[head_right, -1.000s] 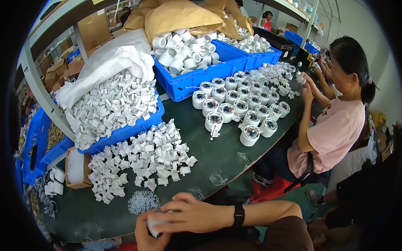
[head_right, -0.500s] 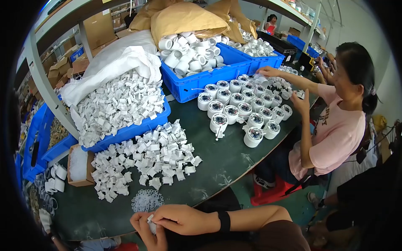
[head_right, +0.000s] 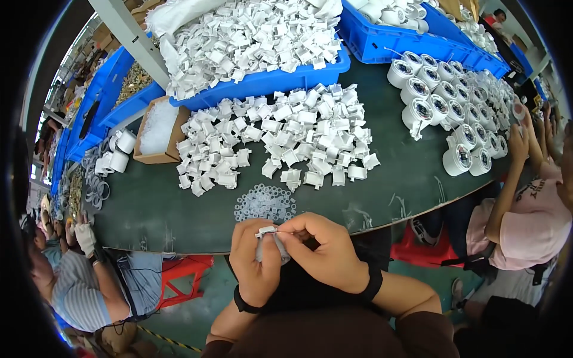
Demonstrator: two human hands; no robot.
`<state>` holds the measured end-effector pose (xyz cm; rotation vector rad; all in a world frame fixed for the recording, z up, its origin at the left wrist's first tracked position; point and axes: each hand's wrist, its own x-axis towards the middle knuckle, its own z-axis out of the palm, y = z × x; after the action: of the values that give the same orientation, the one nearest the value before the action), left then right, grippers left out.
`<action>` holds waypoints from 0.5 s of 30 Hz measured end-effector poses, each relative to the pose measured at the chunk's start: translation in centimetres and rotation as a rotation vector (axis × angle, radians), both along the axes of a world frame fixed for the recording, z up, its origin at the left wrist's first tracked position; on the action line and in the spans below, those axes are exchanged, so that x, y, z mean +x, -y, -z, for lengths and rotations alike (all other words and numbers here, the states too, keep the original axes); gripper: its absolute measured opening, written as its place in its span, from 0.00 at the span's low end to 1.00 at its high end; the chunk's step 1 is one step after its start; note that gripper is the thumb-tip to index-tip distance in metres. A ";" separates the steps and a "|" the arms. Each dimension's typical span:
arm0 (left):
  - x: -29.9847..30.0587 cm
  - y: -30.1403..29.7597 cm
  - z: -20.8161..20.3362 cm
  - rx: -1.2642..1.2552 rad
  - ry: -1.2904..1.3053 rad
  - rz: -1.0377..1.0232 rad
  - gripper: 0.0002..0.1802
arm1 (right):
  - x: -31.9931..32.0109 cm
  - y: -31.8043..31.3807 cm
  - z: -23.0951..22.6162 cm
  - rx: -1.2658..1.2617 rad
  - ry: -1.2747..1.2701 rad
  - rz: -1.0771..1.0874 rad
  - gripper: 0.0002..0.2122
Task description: The person assembles camera components by hand, picking up a white plastic housing, inserting a small white part, and pressing a tiny clear ring onto it. They place the completed assembly on the table and repeat the process with new parts.
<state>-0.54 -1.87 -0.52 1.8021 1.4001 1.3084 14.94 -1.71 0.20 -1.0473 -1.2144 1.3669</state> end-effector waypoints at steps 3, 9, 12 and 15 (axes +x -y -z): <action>-0.2 0.1 -0.1 -0.011 -0.013 0.008 0.08 | 0.0 0.1 -0.1 0.081 0.108 -0.008 0.03; -0.3 -0.2 0.0 0.006 -0.010 0.103 0.08 | 0.3 0.3 -0.6 -0.103 -0.027 -0.012 0.03; -0.3 -0.2 0.0 -0.002 0.021 0.101 0.06 | 1.1 0.3 -0.7 -0.055 0.096 -0.012 0.03; -0.4 -0.1 0.0 0.019 -0.003 0.086 0.06 | 2.8 -0.7 -1.4 0.295 0.302 -0.083 0.06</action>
<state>-0.93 -1.78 -0.55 1.8567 1.3006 1.2793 17.70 -0.98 1.59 -1.0232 -1.6431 1.0720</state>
